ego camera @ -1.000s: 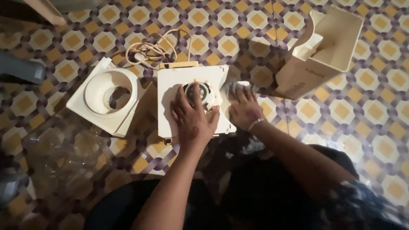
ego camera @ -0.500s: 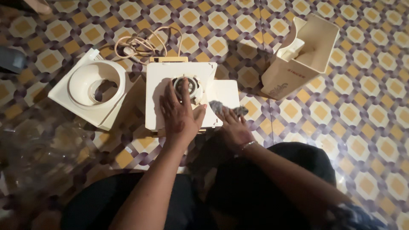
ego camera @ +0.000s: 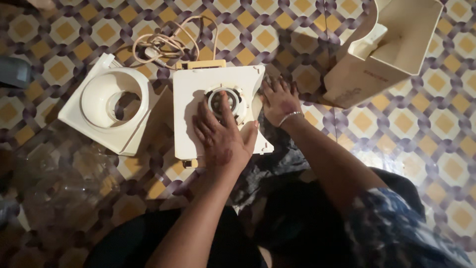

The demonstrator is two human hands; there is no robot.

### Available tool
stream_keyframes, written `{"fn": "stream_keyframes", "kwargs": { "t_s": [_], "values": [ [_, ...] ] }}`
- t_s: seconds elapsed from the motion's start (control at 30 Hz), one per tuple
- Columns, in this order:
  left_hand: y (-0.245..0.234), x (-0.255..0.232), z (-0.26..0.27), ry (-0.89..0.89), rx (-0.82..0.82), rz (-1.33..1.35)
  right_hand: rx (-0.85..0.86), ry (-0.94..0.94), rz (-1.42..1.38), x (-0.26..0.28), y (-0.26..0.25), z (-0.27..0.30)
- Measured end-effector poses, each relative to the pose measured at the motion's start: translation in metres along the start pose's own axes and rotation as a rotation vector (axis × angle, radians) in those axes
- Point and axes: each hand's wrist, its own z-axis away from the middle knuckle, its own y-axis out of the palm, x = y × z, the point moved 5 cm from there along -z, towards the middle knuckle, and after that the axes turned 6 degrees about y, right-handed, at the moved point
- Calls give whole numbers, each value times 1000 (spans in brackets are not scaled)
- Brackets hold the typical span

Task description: The person sits on a patterned tiled floor and cleans a disassembled white appliance, likely a blender base, using a dark cloth. They wipe the central motor housing and the surrounding flat surfaces of the device.

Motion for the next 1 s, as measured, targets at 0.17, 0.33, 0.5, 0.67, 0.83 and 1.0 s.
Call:
{"fn": "stream_keyframes", "kwargs": {
  "t_s": [0.17, 0.33, 0.5, 0.67, 0.83, 1.0],
  "values": [
    [-2, 2, -1, 24, -7, -4, -26, -5, -57, -8, 8, -9],
    [-1, 5, 4, 14, -3, 31, -120, 165, -265, -36, 11, 1],
    [0, 5, 2, 20, -34, 37, -276, 144, -189, -49, 19, 22],
    [-1, 4, 6, 9, -39, 36, 41, 372, -115, -54, 4, 58],
    [1, 7, 5, 15, -39, 48, 392, 461, -105, -25, -31, 130],
    [4, 11, 5, 22, 15, 68, 327, 355, 34, -30, -9, 150]
  ]
}}
